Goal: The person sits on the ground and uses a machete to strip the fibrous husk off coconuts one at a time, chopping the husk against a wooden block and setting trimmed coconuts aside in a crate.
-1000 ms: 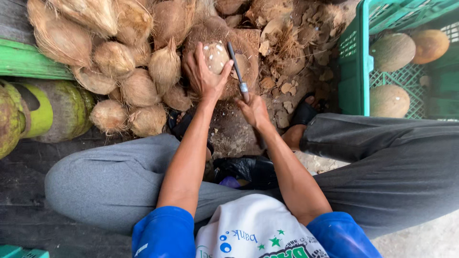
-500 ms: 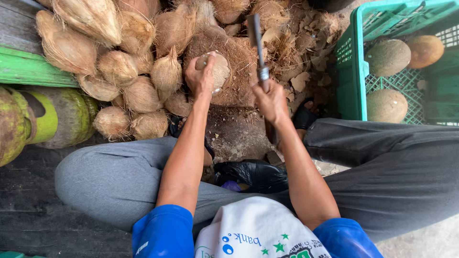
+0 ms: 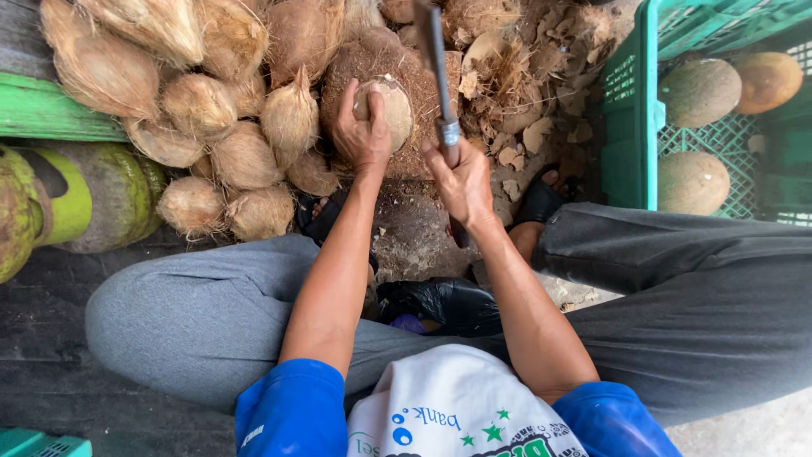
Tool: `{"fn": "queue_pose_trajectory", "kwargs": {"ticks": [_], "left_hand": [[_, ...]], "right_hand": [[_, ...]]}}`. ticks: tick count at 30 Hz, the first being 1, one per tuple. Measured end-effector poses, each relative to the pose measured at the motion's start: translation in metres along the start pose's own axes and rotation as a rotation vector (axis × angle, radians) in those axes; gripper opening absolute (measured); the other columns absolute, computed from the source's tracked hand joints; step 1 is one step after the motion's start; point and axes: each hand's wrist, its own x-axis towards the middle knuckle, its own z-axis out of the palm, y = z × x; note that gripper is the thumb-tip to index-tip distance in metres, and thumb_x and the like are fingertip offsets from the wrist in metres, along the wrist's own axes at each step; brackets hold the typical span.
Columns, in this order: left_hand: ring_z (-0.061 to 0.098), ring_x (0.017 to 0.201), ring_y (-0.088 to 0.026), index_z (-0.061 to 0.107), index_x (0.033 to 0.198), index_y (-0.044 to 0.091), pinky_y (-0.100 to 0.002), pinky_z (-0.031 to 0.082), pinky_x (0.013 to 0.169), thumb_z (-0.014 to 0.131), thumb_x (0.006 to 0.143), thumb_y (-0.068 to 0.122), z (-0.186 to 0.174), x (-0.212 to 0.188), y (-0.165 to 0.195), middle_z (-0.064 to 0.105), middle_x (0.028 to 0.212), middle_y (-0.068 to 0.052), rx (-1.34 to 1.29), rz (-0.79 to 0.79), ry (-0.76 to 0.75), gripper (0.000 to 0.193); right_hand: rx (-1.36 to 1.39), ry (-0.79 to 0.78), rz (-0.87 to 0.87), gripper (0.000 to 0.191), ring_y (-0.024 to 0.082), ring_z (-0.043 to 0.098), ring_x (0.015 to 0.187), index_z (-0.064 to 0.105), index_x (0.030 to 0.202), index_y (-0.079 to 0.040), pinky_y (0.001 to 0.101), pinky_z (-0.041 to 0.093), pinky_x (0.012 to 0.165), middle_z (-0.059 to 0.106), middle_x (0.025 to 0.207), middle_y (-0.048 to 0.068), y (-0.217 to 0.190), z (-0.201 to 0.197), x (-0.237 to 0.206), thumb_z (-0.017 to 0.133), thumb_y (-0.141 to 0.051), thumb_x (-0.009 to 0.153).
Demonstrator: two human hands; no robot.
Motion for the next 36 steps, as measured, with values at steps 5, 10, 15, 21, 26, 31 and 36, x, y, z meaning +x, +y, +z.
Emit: {"fn": "queue_pose_trajectory", "kwargs": {"ticks": [5,10,15,21,26,31,36], "left_hand": [[0.07,0.111,-0.03,0.07,0.129,0.011,-0.046,0.057,0.09,0.064,0.09,0.053,-0.005,-0.003,0.004,0.069,0.127,-0.014,0.046,0.048,0.002,0.057],[0.07,0.114,-0.029,0.069,0.13,0.011,-0.046,0.057,0.095,0.064,0.093,0.054,-0.007,-0.005,0.002,0.071,0.128,-0.013,0.034,0.102,0.012,0.056],[0.07,0.11,-0.025,0.067,0.131,0.013,-0.043,0.059,0.09,0.058,0.094,0.055,-0.008,-0.005,-0.004,0.07,0.126,-0.011,0.024,0.079,-0.077,0.057],[0.069,0.114,-0.032,0.069,0.129,0.013,-0.042,0.055,0.093,0.063,0.093,0.047,-0.005,-0.004,-0.001,0.07,0.127,-0.014,-0.014,0.129,-0.026,0.051],[0.067,0.12,-0.035,0.068,0.133,0.01,-0.045,0.054,0.101,0.064,0.097,0.05,-0.005,-0.001,0.007,0.07,0.132,-0.016,-0.068,0.169,0.009,0.054],[0.07,0.112,-0.029,0.069,0.13,0.014,-0.044,0.056,0.091,0.06,0.091,0.056,-0.003,-0.006,0.001,0.07,0.127,-0.012,0.017,0.04,0.01,0.058],[0.07,0.112,-0.028,0.069,0.131,0.014,-0.045,0.058,0.094,0.06,0.092,0.056,0.005,-0.01,-0.005,0.07,0.126,-0.011,-0.026,0.059,0.046,0.057]], "right_hand": [[0.03,-0.092,0.102,0.024,0.014,0.054,0.053,0.065,0.078,-0.01,0.0353,0.048,0.048,0.061,0.064,0.002,0.013,0.014,0.001,0.061,-0.027,0.095],[-0.194,-0.107,0.095,0.046,0.014,0.049,0.056,0.052,0.071,-0.005,0.036,0.046,0.054,0.054,0.06,0.005,0.003,0.01,0.002,0.072,-0.034,0.099],[-0.082,-0.122,0.113,0.032,0.012,0.05,0.051,0.054,0.075,-0.009,0.0325,0.044,0.049,0.056,0.06,0.002,-0.012,-0.003,-0.004,0.068,-0.027,0.097],[-0.121,-0.127,0.176,0.026,0.014,0.044,0.049,0.056,0.077,-0.01,0.0342,0.04,0.043,0.052,0.06,-0.001,-0.003,0.011,0.001,0.063,-0.023,0.099],[-0.086,-0.19,0.382,0.025,0.014,0.043,0.041,0.055,0.077,-0.018,0.0328,0.038,0.038,0.049,0.053,-0.001,0.001,0.009,0.005,0.065,-0.032,0.096],[0.066,0.007,0.022,0.037,0.009,0.05,0.048,0.053,0.075,-0.01,0.0286,0.042,0.042,0.055,0.06,-0.002,-0.001,0.01,0.0,0.07,-0.032,0.098],[0.015,-0.018,0.261,0.03,0.013,0.051,0.044,0.057,0.074,-0.01,0.0319,0.045,0.04,0.056,0.057,0.0,0.009,0.023,-0.003,0.07,-0.028,0.094]]}}
